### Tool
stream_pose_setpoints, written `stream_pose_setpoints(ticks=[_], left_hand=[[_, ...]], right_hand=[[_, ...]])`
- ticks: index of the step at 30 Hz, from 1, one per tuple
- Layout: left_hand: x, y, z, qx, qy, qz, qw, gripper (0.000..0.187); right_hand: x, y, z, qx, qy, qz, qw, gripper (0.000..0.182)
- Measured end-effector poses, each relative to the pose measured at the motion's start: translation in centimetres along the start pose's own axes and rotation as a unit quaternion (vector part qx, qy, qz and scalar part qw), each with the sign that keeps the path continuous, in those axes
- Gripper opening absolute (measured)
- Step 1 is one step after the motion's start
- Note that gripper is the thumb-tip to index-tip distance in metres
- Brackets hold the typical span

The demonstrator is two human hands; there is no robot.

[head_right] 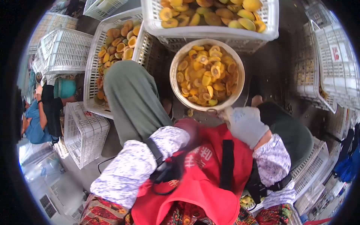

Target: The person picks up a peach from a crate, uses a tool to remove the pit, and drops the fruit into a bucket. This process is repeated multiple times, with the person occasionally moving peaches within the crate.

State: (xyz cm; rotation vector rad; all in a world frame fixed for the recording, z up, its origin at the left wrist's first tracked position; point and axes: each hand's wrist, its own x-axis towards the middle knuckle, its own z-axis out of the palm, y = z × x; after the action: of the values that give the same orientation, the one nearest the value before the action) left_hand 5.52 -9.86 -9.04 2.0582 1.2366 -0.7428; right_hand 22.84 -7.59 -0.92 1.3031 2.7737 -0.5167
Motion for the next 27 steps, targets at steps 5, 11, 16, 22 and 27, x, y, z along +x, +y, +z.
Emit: stream_pose_setpoints(ticks=[5,11,16,22,27], left_hand=[[3.4,-4.4,7.7,-0.083,-0.053,-0.048,0.994,0.03],[7.9,-9.5,14.9,-0.118,-0.095,-0.125,0.98,0.032],[14.7,-11.6,14.8,-0.122,-0.054,-0.157,0.979,0.034],[18.2,-14.0,15.5,-0.14,0.003,-0.19,0.972,0.037],[18.3,-15.0,17.3,-0.141,0.062,-0.198,0.968,0.039]], right_hand=[[0.5,-0.3,-0.7,0.018,-0.073,0.063,0.995,0.013],[1.7,-0.1,-2.4,-0.016,-0.006,0.054,0.998,0.012],[1.5,1.3,-3.8,-0.069,0.011,0.105,0.992,0.015],[1.2,1.3,-4.8,-0.08,-0.025,0.103,0.991,0.011],[0.2,1.4,-3.5,-0.063,0.053,0.097,0.992,0.014]])
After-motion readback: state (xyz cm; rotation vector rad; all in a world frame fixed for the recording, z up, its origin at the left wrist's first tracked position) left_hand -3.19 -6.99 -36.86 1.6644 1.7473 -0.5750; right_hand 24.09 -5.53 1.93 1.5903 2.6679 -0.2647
